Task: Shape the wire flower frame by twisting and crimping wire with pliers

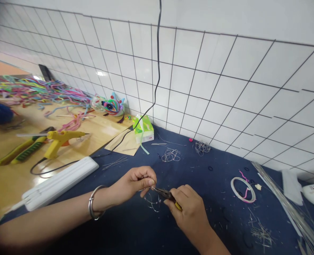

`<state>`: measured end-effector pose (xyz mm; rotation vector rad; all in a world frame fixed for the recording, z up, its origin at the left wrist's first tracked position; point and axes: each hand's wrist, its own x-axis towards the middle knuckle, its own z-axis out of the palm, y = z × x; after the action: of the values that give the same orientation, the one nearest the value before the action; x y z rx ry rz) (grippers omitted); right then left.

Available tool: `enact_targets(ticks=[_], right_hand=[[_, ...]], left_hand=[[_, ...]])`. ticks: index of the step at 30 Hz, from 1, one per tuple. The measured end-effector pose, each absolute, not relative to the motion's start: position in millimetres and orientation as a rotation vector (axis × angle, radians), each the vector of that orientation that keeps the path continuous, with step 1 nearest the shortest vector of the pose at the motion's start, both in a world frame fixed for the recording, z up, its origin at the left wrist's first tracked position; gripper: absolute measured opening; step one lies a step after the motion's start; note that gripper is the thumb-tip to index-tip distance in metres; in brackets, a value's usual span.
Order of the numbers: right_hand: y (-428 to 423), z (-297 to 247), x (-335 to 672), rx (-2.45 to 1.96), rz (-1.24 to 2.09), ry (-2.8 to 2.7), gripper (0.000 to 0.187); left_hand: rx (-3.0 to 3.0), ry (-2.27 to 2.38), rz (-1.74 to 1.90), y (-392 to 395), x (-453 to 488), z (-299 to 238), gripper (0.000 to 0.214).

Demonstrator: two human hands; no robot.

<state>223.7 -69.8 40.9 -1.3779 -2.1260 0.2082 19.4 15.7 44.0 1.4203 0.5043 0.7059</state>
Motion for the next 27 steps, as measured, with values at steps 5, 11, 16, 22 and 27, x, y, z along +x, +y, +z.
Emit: enact_targets(ticks=[5,11,16,22,27], right_hand=[[-69.8,40.7,223.2,-1.412,0.225,-2.142,0.01],[-74.2,42.6,225.7,-1.403,-0.285,-2.223,0.018],[-76.1,42.5,227.8,-1.395,-0.406,-2.258,0.022],[-72.9,42.3,223.8,-1.376,-0.148,-2.189,0.013],[-72.4,43.4,222.9,-1.357,-0.042,-2.157,0.009]], left_hand=[[1.529,0.484,0.688,18.1,17.0,44.0,0.019],[1.493,0.5,0.644,20.1,17.3,48.9,0.018],[1.422,0.525,0.631,21.6,17.2,48.7,0.015],[1.46,0.513,0.634,24.4,14.9,47.6,0.016],[1.538,0.5,0.655,25.0,13.5,49.4,0.016]])
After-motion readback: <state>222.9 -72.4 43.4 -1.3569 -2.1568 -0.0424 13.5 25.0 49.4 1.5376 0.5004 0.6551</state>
